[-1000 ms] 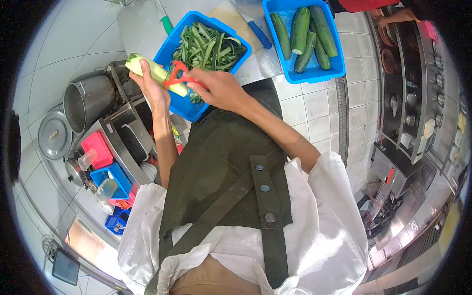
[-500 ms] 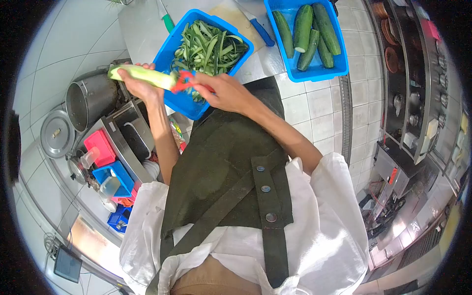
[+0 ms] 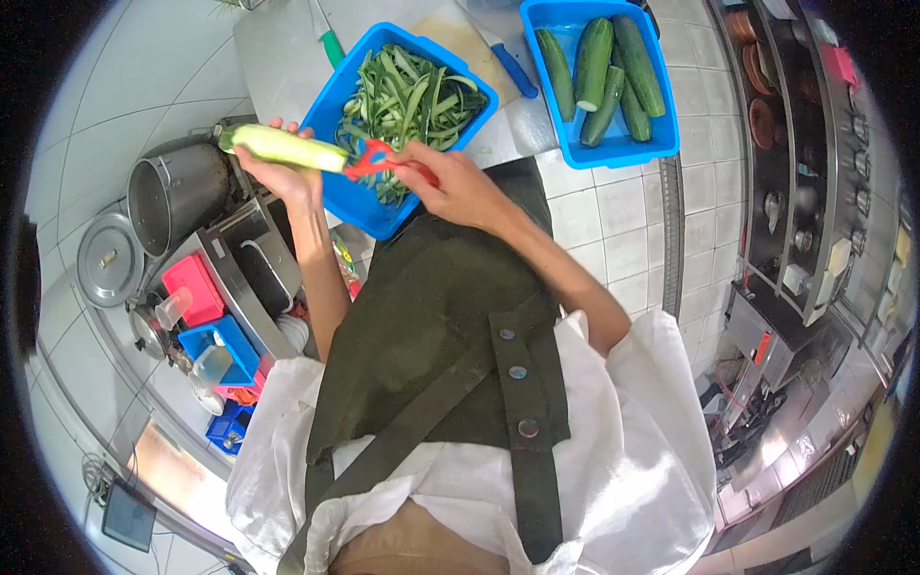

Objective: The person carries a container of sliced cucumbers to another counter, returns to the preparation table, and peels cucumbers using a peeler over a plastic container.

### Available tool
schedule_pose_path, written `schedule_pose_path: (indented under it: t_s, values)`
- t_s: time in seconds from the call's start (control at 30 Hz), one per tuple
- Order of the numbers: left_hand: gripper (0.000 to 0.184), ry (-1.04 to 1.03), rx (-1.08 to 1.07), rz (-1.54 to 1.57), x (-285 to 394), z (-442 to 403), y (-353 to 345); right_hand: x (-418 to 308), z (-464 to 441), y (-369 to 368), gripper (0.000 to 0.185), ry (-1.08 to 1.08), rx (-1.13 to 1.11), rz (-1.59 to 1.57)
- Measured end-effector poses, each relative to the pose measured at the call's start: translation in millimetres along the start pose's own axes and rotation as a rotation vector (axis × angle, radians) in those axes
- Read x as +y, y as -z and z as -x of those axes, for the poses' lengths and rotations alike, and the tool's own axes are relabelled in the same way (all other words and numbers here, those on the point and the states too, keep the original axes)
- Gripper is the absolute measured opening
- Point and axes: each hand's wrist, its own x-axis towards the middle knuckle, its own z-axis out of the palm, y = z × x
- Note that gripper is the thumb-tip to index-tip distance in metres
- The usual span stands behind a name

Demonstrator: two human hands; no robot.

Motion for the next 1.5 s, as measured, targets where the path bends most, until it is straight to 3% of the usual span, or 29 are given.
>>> schedule_pose_path:
  t_s: [0.07, 0.27, 0.3, 0.4, 0.47, 0.53, 0.6, 0.67, 0.8, 0.83, 0.93, 1.0, 1.07, 1.13, 1.2, 1.23, 1.27, 1.37, 1.43, 1.5]
  values:
    - [0.055, 0.057, 0.007, -0.021, -9, 5, -2, -3, -7, -6, 0.023, 0.018, 0.038, -0.008]
    - [0.052, -0.002, -0.031, 0.037, 3, -14, 11, 19, 12, 9, 0.020, 0.052, -0.124, 0.393]
    - [0.052, 0.037, -0.056, 0.040, 4, -13, 14, 22, 12, 5, 0.019, 0.057, -0.001, 0.286]
    - [0.051, 0.095, -0.088, 0.006, -10, -9, 12, -20, -9, 2, 0.020, 0.020, 0.084, 0.045]
    - [0.050, 0.058, -0.062, 0.020, -8, -8, 2, -2, -11, -4, 0.021, -0.001, 0.028, -0.005]
    - [0.051, 0.061, -0.073, 0.105, -2, -22, 13, 11, 1, 10, 0.021, 0.123, -0.157, 0.403]
    - [0.051, 0.041, -0.087, 0.198, 4, -29, 11, 23, 12, 14, 0.022, 0.099, -0.141, 0.385]
    - [0.055, 0.068, -0.064, 0.052, 13, -10, 4, 8, 15, 15, 0.023, 0.031, 0.021, 0.217]
    - [0.062, 0.195, -0.340, 0.216, -3, -6, 19, -23, -6, 5, 0.023, -0.008, 0.018, 0.020]
    - [0.059, 0.185, -0.329, 0.243, -3, -1, 10, -14, -10, -3, 0.022, 0.115, 0.026, 0.101]
    - [0.054, 0.084, -0.239, 0.170, -7, -10, 13, 3, 5, 9, 0.022, 0.154, -0.050, 0.336]
    - [0.049, 0.283, -0.326, 0.529, 0, -27, 34, 13, 12, 24, 0.021, 0.189, -0.039, 0.491]
    - [0.049, 0.307, -0.360, 0.554, 7, -22, 38, -3, 21, 30, 0.021, -0.057, 0.063, 0.289]
    - [0.050, 0.357, -0.070, 0.538, 13, -8, 26, -5, 24, 30, 0.021, -0.107, 0.112, 0.229]
    - [0.053, 0.331, -0.104, 0.455, 12, -3, 36, 33, 34, 28, 0.023, 0.153, 0.117, 0.370]
    - [0.055, 0.394, -0.204, 0.410, 14, 1, 38, 28, 35, 36, 0.025, 0.060, -0.102, 0.617]
    - [0.057, 0.457, -0.302, 0.363, 15, 5, 41, 24, 34, 36, 0.025, 0.066, -0.106, 0.620]
    - [0.058, 0.534, -0.305, 0.208, 20, 25, 45, 15, 28, 38, 0.026, -0.043, -0.038, 0.401]
    - [0.055, 0.622, -0.299, 0.079, 27, 36, 41, 28, 5, 51, 0.023, 0.166, -0.083, 0.660]
    - [0.052, 0.648, -0.343, -0.072, 32, 38, 47, 17, -19, 66, 0.023, 0.132, -0.146, 0.599]
